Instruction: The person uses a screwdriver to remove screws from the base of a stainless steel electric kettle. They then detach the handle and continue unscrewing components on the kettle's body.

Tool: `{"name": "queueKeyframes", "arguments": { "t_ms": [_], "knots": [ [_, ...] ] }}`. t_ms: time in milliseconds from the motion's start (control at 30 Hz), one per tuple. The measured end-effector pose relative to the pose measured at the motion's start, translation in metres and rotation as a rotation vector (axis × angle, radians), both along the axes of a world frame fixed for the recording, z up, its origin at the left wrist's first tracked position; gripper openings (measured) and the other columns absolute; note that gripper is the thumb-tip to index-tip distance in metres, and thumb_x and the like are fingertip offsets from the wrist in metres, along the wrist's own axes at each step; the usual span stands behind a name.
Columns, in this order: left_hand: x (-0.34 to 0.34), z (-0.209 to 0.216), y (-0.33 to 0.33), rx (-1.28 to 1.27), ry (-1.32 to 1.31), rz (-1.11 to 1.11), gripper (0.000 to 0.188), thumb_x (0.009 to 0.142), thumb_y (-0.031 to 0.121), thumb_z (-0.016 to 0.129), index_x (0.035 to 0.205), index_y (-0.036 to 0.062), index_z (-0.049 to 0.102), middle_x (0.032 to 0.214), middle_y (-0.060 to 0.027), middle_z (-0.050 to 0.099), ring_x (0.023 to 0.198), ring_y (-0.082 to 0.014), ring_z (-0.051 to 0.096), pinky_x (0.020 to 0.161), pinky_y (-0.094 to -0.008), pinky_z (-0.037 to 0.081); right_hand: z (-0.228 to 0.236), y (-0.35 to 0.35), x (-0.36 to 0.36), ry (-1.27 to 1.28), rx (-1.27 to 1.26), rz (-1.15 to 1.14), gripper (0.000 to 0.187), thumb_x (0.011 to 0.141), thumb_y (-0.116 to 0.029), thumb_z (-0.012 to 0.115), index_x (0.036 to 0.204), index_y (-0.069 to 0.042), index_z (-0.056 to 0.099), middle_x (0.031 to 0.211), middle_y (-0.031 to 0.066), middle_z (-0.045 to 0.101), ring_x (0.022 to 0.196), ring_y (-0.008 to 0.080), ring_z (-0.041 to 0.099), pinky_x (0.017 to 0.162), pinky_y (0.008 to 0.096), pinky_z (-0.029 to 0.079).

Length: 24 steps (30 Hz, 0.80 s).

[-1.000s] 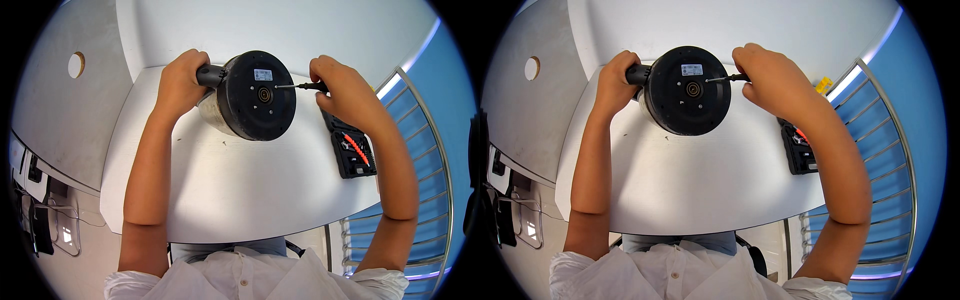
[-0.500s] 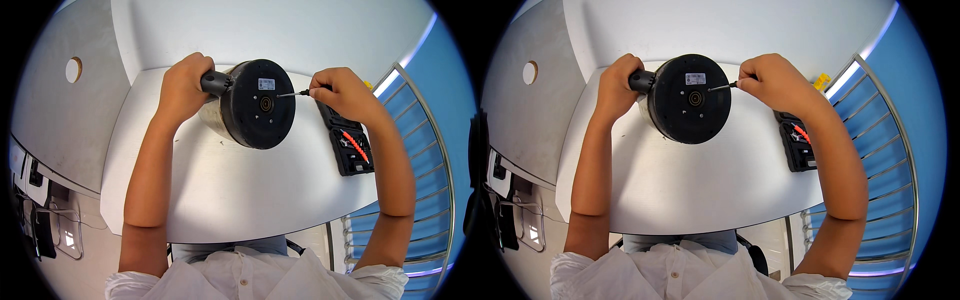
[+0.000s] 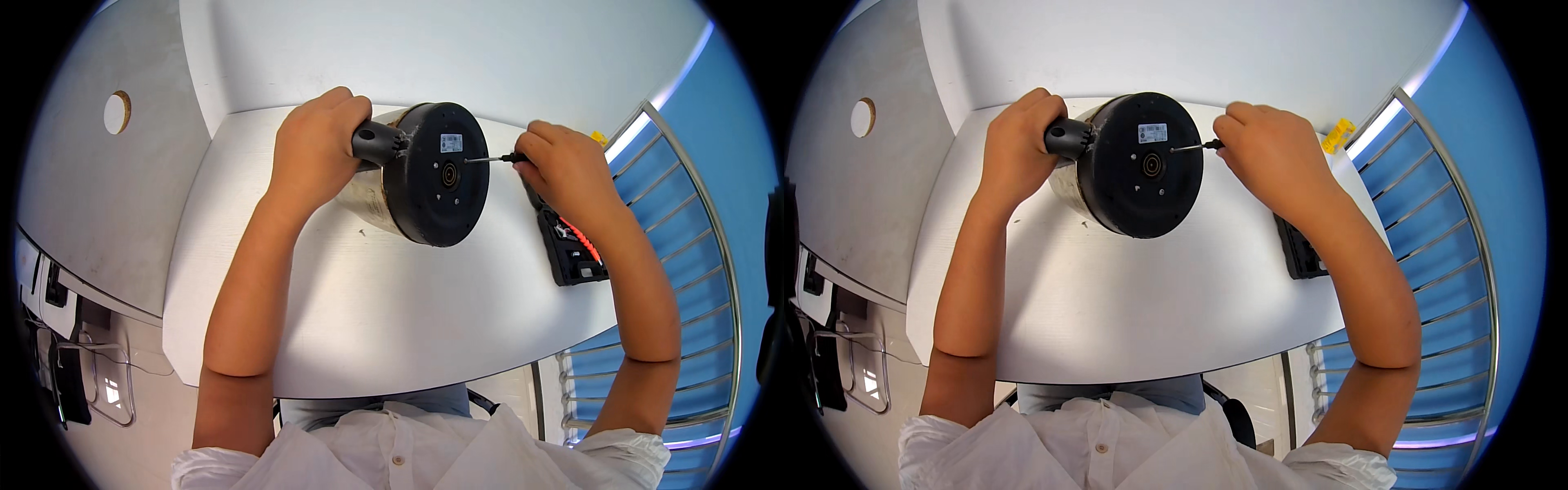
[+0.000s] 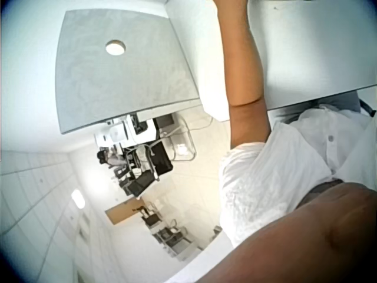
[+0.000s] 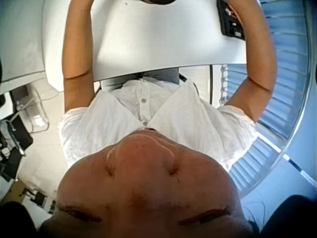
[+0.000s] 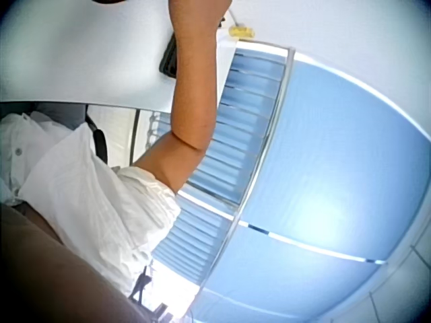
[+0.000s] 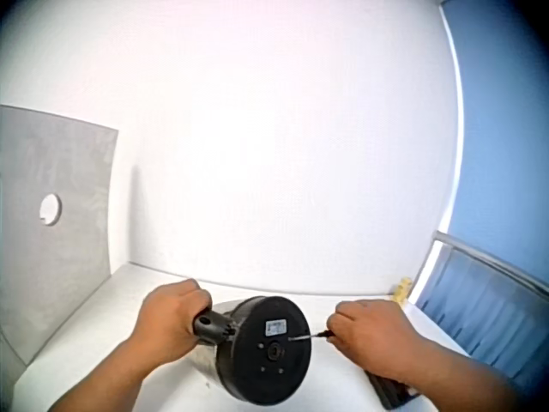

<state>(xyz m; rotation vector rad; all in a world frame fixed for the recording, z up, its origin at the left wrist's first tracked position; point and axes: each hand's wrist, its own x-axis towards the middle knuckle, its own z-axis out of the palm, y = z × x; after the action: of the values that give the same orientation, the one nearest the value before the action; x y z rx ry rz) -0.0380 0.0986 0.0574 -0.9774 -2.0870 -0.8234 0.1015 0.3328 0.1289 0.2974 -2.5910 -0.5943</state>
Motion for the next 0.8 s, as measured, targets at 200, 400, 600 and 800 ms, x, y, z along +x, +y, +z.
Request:
{"name": "queueKeyframes", "arguments": {
  "t_ms": [200,400,600,800],
  "knots": [
    [0.006,-0.002,0.005,-0.005,0.081,-0.013,0.017,0.065,-0.001,0.067,0.071,0.0063,0.053,0.07,-0.0068,0.053,0.067,-0.0288,0.053,0.057,-0.0388,0.041,-0.007,0.001,0.008,-0.225,-0.448,-0.268,0.02,0.086,-0.021,0.063,0.076,-0.003,0.06,0.066,0.0085,0.059,0.066,0.0263,0.059,0.059,0.0377,0.045],
    [0.007,-0.002,0.008,0.002,0.075,0.003,0.02,0.065,-0.001,0.069,0.074,0.0065,0.053,0.074,-0.0064,0.053,0.067,-0.0285,0.053,0.058,-0.0379,0.041,-0.016,0.014,0.005,-0.288,-0.679,-0.309,0.027,0.087,-0.025,0.062,0.077,-0.001,0.058,0.064,0.0113,0.059,0.063,0.0287,0.059,0.059,0.0387,0.046],
    [0.005,0.0,0.004,0.026,0.047,0.02,0.018,0.065,0.003,0.07,0.072,0.0072,0.054,0.072,-0.0058,0.053,0.066,-0.0284,0.053,0.057,-0.0385,0.042,-0.027,-0.001,0.01,-0.105,-0.241,-0.171,0.024,0.082,-0.022,0.07,0.084,-0.006,0.052,0.082,0.008,0.055,0.071,0.0292,0.058,0.062,0.0382,0.046],
    [0.003,-0.002,0.004,0.014,0.076,0.017,0.017,0.066,0.002,0.069,0.072,0.0077,0.055,0.073,-0.0056,0.054,0.066,-0.0283,0.054,0.058,-0.0383,0.042,-0.029,0.019,0.005,0.056,0.19,0.131,0.01,0.08,-0.012,0.064,0.08,-0.009,0.054,0.076,0.0044,0.054,0.07,0.0208,0.059,0.058,0.0357,0.047]
  ]
}}
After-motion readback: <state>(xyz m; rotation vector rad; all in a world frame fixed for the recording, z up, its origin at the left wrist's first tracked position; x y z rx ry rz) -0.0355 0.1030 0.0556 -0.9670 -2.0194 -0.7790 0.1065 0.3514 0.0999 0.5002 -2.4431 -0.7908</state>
